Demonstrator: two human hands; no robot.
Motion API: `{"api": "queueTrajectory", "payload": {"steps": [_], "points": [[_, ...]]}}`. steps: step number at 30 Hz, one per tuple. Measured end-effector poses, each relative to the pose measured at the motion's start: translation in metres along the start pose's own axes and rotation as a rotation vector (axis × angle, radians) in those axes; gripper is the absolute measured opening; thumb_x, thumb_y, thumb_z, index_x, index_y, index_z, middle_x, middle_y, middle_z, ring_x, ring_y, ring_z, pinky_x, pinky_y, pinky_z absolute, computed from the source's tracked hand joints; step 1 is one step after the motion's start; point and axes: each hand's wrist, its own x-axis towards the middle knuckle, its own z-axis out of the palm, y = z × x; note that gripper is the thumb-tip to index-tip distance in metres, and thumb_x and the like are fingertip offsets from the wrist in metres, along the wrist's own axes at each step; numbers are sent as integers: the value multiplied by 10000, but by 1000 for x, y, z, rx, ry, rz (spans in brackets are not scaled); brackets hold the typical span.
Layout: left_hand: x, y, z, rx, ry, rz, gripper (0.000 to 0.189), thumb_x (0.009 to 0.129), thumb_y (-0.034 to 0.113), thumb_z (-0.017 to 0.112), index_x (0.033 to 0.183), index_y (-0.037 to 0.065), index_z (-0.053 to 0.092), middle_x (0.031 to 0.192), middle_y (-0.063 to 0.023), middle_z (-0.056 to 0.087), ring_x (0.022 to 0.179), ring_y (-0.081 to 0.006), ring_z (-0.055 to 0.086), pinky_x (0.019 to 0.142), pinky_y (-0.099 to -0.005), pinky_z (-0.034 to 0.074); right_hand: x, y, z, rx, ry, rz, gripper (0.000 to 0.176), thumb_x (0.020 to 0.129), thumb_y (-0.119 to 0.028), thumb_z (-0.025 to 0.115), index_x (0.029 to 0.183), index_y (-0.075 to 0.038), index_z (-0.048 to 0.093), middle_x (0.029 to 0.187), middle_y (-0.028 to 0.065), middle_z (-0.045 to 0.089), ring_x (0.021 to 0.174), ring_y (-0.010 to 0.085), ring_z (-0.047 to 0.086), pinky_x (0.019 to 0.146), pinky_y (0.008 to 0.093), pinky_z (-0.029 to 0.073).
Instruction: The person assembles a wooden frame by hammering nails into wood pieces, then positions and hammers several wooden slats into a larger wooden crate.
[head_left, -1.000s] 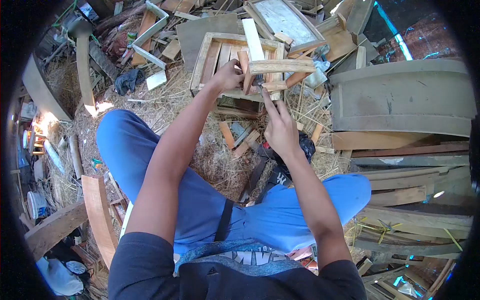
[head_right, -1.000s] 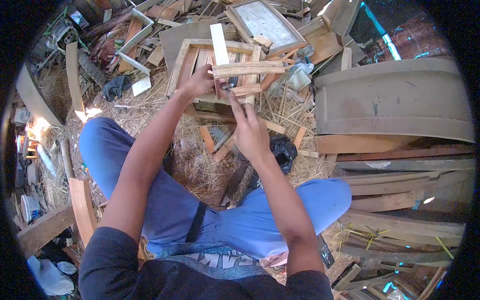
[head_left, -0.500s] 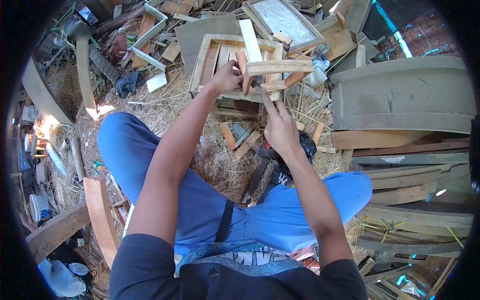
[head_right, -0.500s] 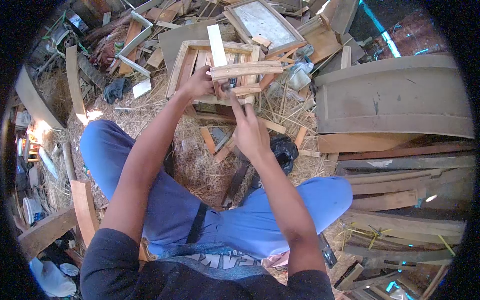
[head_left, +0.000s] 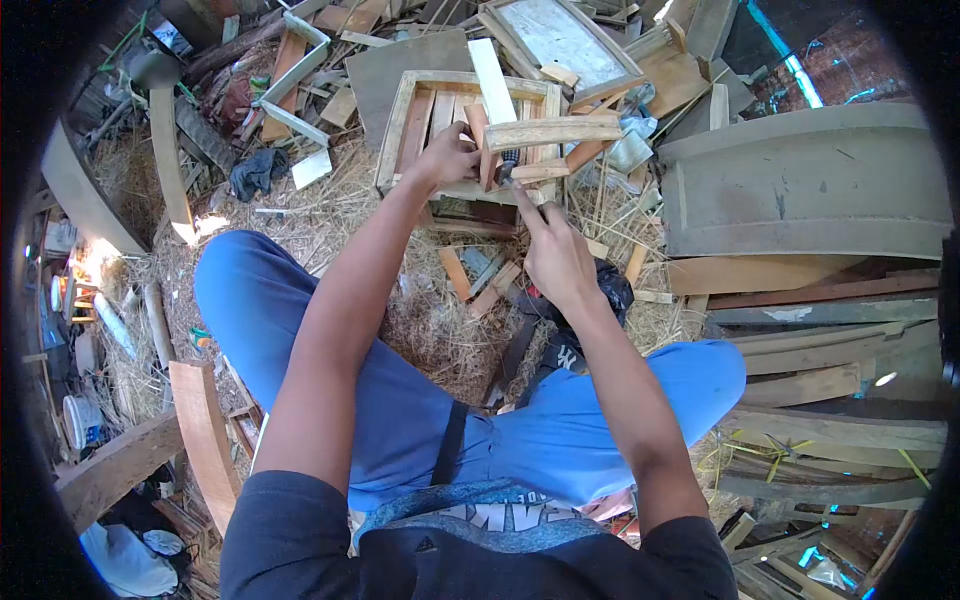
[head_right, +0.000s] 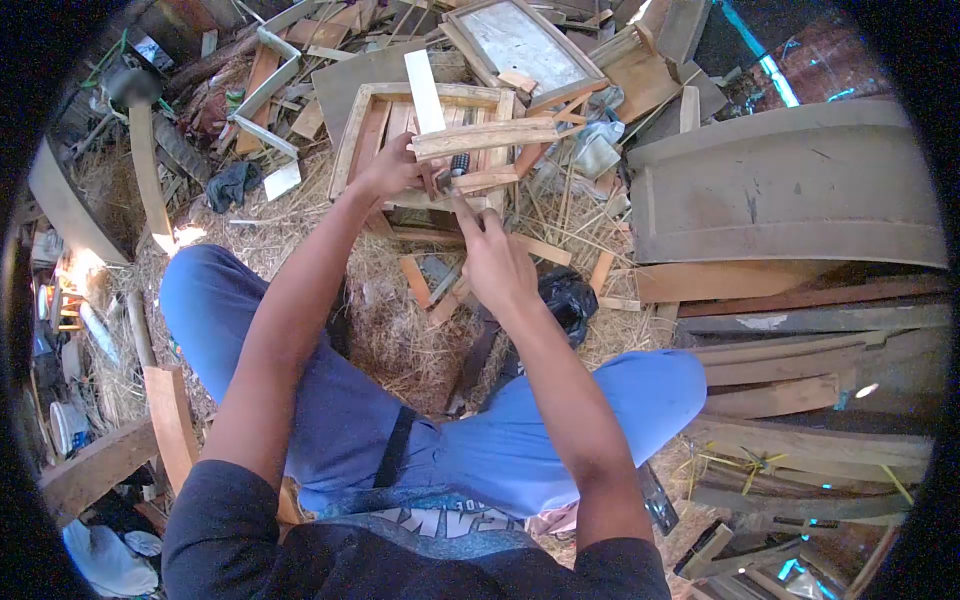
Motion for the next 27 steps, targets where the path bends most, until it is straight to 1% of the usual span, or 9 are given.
{"api": "queueTrajectory", "payload": {"steps": [5,7,9,13,15,19,22,24,27], "points": [[13,-19,-7,26,-19,42,603,963,38,692,1432,-52,325,1206,-219,678,1056,-277,710,854,-417,620,-2,-4,1,86,155,-50,1026,729,31,723,1625,-214,287,1167,214,579,873,424,692,766,505,591],[2,-8,1,-59,-12,20,590,968,36,679,1433,-45,326,1193,-215,678,1052,-279,712,846,-415,621,1,-2,5,-56,-15,18,1031,727,27,726,1626,-214,283,1165,210,580,858,422,693,764,507,590],[-6,1,3,-20,38,21,391,968,13,638,1284,-101,438,1084,-275,708,925,-274,736,745,-361,635,4,-9,-8,8,0,27,957,754,69,654,1610,-212,330,1184,219,585,875,429,688,763,513,584],[-5,-4,1,-65,35,37,405,963,26,651,1287,-95,441,1070,-262,710,925,-264,737,742,-356,637,2,-11,-6,77,63,20,912,779,115,578,1599,-221,364,1230,237,588,887,439,685,757,520,579],[-1,-2,-1,-44,-32,-28,627,962,46,685,1451,-51,305,1239,-244,661,1100,-321,701,887,-455,622,6,-10,-8,18,-28,59,913,784,106,578,1603,-231,355,1236,236,588,884,438,687,760,522,579],[-3,-4,-1,-60,-25,-27,625,959,26,673,1454,-55,300,1257,-254,655,1109,-332,698,897,-465,620,7,-15,-20,38,-38,48,932,785,38,664,1616,-196,313,1272,253,586,914,424,709,796,495,594],[-7,2,4,-128,28,49,427,966,44,655,1300,-97,431,1127,-269,711,920,-271,744,773,-368,636,7,-11,-7,-68,-95,99,868,825,48,572,1606,-254,342,1250,222,591,895,427,693,791,529,577],[-8,7,1,30,16,-17,623,952,30,695,1442,-55,320,1266,-251,649,1112,-316,695,900,-459,626,9,-9,-11,-42,-104,94,873,821,51,573,1605,-251,341,1238,227,591,896,428,693,795,528,577],[-3,-1,-3,-70,-23,-33,597,951,24,693,1430,-51,346,1269,-240,650,1102,-302,699,903,-440,627,7,-11,-12,1,-56,62,894,812,39,612,1614,-224,318,1256,248,587,885,423,705,779,510,591]]}}
